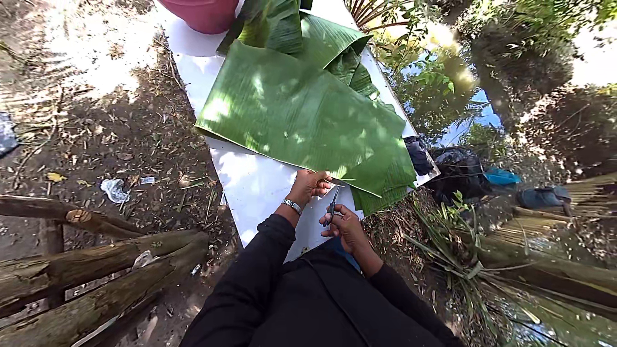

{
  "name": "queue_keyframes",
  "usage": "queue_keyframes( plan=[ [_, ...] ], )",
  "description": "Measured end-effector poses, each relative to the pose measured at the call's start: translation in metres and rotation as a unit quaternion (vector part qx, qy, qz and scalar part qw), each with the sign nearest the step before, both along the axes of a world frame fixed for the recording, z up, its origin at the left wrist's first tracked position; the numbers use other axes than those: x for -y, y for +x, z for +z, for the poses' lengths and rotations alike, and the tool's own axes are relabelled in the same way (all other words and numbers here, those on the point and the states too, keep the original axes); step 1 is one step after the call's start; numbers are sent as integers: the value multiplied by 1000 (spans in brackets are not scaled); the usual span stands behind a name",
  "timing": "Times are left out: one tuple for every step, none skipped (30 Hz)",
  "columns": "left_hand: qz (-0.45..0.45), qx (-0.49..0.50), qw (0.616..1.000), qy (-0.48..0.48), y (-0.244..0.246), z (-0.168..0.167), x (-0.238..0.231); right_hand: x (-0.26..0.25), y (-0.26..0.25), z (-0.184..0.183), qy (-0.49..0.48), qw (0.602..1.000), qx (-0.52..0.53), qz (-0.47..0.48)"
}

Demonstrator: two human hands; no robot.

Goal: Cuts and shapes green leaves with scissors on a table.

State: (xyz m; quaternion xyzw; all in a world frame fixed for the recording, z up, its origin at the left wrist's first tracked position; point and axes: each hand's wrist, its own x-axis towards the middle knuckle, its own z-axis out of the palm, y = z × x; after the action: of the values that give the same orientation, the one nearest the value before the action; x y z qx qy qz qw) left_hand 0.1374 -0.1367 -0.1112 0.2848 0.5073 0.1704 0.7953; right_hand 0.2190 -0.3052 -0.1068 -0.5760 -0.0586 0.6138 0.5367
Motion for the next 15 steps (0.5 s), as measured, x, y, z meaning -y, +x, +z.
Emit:
queue_keyframes(
  plan=[
    [0, -1, 1000, -2, 0, -1, -1, -3, 1, 0, -3, 1000, 2, -3],
    [-1, -2, 1000, -5, 0, -3, -2, -5, 1, 0, -4, 1000, 6, -6],
    [-3, -6, 1000, -9, 0, -3, -3, -7, 1, 0, -2, 1000, 12, -5],
    [-5, -10, 1000, -14, 0, -3, -4, -8, 0, 0, 4, 1000, 21, 1],
    [-5, -13, 1000, -17, 0, -4, -4, -7, 0, -1, 12, 999, 34, 11],
    [-5, -12, 1000, -18, 1, -4, -4, -6, 0, 0, 19, 999, 44, 23],
    [-4, -11, 1000, -17, 1, -4, -4, -5, 0, 0, 26, 998, 48, 34],
    [-2, -11, 1000, -15, 1, -5, -4, -4, -1, 0, 33, 997, 48, 41],
    [-2, -11, 1000, -13, 1, -5, -4, -3, -1, -1, 37, 997, 49, 47],
    [-3, -9, 1000, -12, 1, -5, -4, -4, -1, -1, 38, 997, 51, 51],
    [-3, -6, 1000, -12, 1, -5, -4, -6, -1, -1, 37, 997, 53, 53],
    [-5, -3, 1000, -12, 1, -5, -4, -8, 0, -1, 36, 996, 55, 54],
    [-5, -1, 1000, -12, 0, -5, -4, -11, 0, -2, 37, 996, 58, 55],
    [-4, 0, 1000, -9, 0, -4, -3, -14, 1, -3, 40, 996, 62, 54],
    [-2, 0, 1000, -4, -1, -2, -2, -17, 1, -4, 46, 995, 67, 53]
  ],
)
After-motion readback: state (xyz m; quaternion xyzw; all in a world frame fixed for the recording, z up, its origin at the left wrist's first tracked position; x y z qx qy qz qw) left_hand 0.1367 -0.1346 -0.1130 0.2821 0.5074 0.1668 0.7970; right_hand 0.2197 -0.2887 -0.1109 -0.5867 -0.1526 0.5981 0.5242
